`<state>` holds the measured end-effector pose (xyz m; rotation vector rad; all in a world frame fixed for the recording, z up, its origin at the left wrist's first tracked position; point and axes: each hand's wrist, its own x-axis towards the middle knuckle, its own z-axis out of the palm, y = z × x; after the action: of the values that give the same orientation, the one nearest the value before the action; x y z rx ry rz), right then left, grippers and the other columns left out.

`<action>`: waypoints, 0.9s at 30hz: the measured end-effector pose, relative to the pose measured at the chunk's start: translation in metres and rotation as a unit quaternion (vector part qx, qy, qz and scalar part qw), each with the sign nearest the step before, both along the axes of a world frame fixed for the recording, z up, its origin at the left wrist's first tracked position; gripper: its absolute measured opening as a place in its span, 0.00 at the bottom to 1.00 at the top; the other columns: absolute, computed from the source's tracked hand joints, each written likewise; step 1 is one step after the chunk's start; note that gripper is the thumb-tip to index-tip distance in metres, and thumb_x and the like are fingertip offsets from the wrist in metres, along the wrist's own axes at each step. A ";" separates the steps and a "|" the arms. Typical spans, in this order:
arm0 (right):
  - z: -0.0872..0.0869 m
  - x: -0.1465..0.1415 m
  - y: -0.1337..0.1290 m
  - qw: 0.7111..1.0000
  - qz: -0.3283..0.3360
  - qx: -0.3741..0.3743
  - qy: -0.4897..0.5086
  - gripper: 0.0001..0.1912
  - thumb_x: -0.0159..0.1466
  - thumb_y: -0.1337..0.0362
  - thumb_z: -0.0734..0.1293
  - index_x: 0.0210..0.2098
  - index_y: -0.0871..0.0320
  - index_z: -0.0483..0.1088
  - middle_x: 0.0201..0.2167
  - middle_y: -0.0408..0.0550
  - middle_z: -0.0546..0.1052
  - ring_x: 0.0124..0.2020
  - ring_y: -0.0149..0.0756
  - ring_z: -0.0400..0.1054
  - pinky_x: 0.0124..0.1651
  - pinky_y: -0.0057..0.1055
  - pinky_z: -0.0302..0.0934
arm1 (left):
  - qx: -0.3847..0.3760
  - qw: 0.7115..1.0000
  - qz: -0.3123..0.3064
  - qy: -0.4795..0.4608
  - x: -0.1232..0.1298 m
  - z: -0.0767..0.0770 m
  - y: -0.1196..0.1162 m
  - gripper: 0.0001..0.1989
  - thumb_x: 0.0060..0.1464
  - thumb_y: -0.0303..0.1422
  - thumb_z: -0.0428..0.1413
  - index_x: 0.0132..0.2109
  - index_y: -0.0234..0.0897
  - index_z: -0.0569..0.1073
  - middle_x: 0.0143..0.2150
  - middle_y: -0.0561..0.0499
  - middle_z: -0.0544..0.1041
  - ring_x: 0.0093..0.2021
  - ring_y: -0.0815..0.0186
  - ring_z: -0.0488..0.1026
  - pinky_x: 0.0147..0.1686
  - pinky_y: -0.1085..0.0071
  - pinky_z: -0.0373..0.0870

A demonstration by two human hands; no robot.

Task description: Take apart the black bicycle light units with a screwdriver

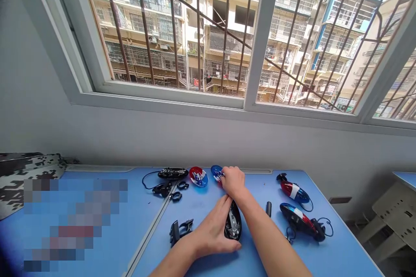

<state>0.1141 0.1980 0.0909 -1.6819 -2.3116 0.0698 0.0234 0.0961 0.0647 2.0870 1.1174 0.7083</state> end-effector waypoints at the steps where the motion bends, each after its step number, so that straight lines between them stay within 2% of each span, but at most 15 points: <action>1: 0.001 -0.001 0.000 1.000 0.001 -0.002 -0.009 0.12 0.63 0.65 0.63 0.45 0.51 0.74 0.42 0.46 0.80 0.47 0.39 0.71 0.43 0.29 0.59 | 0.002 1.000 -0.001 0.000 0.000 0.000 0.000 0.60 0.31 0.32 0.69 0.69 0.34 0.47 0.65 0.37 0.56 0.65 0.43 0.51 0.65 0.52 0.51; 13: 0.000 -0.008 0.004 0.998 0.011 -0.016 -0.063 0.10 0.64 0.63 0.64 0.43 0.52 0.74 0.43 0.48 0.79 0.46 0.41 0.72 0.41 0.30 0.60 | -0.001 1.000 -0.002 -0.001 -0.001 -0.001 0.000 0.60 0.31 0.34 0.69 0.69 0.34 0.48 0.65 0.37 0.56 0.65 0.41 0.52 0.65 0.50 0.52; 17: -0.001 -0.006 0.004 0.998 0.015 -0.017 -0.060 0.10 0.65 0.62 0.63 0.42 0.53 0.75 0.43 0.49 0.79 0.46 0.41 0.72 0.41 0.30 0.59 | 0.015 1.000 -0.007 -0.017 -0.001 -0.008 0.002 0.62 0.30 0.35 0.70 0.70 0.38 0.46 0.66 0.39 0.55 0.65 0.41 0.51 0.65 0.50 0.52; 22: 0.002 -0.006 0.001 0.999 0.023 -0.010 -0.045 0.10 0.65 0.62 0.62 0.41 0.53 0.75 0.42 0.49 0.78 0.45 0.40 0.72 0.41 0.30 0.59 | 0.026 1.000 -0.009 -0.011 -0.001 -0.015 0.006 0.62 0.30 0.38 0.70 0.70 0.36 0.45 0.66 0.37 0.55 0.66 0.39 0.49 0.65 0.48 0.51; 27: 0.012 -0.004 -0.006 0.999 0.041 0.006 -0.009 0.12 0.66 0.63 0.61 0.45 0.53 0.74 0.45 0.49 0.77 0.48 0.40 0.70 0.42 0.30 0.60 | 0.027 0.999 -0.016 -0.010 -0.002 -0.017 0.007 0.64 0.31 0.41 0.70 0.70 0.36 0.44 0.67 0.36 0.53 0.66 0.39 0.49 0.64 0.48 0.51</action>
<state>0.1100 0.1922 0.1025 -1.5888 -2.3887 0.0558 0.0213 0.1036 0.0477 2.1335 1.0628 0.7491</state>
